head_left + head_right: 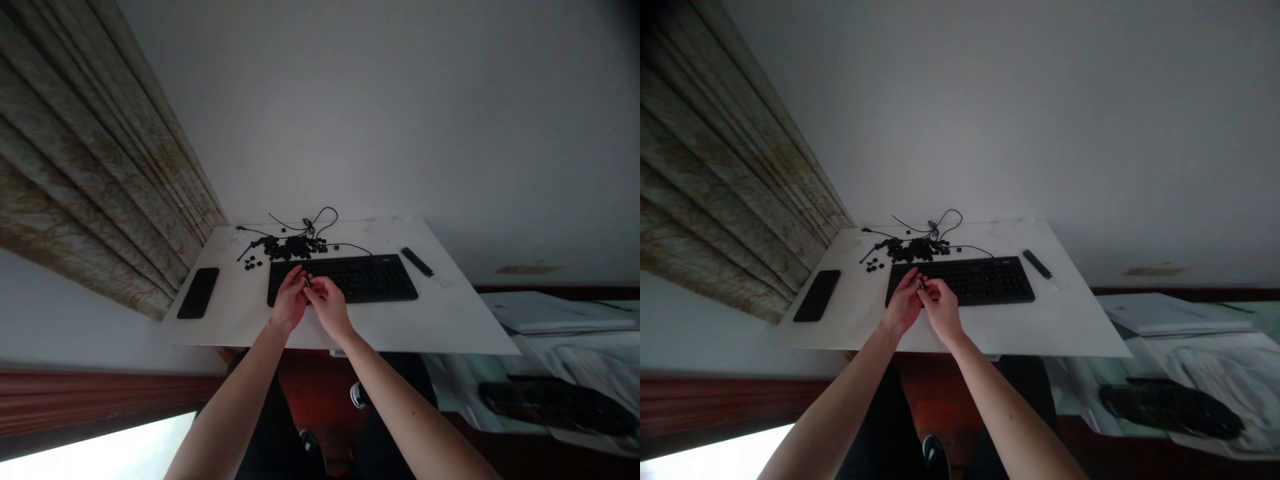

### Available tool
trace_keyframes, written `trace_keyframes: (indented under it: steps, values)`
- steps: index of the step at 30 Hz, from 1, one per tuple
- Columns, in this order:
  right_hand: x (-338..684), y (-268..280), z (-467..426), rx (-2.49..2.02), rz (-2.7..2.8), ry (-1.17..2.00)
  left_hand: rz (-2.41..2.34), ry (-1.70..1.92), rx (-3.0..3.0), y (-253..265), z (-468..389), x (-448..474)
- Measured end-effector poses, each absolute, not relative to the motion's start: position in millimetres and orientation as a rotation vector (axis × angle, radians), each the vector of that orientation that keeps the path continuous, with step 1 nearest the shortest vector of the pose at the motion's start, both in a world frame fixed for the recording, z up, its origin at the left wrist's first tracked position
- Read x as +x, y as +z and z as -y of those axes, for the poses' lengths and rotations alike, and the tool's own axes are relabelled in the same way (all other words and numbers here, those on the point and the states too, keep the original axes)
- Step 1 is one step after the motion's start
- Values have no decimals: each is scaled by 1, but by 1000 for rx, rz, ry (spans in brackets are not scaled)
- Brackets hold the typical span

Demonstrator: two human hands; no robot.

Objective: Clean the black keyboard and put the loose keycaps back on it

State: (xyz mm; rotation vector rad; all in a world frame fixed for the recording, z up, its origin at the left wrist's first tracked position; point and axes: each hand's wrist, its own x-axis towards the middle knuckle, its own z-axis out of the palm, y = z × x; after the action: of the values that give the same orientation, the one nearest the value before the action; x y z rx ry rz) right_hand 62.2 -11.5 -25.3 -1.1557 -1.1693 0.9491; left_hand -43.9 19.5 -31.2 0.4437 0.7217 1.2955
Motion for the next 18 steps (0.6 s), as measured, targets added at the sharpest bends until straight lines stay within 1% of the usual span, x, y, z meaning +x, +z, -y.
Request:
trace_keyframes:
  steps: [3,10,18]
  values:
    - [66,-27,13,-1192,1166,938,-745,1311,538,-32,-16,-41]
    - [74,-35,9,-1233,1093,1028,-875,1306,804,-31,-16,-44]
    - [76,-32,8,-1148,1013,1118,-812,1210,821,-30,-13,-44]
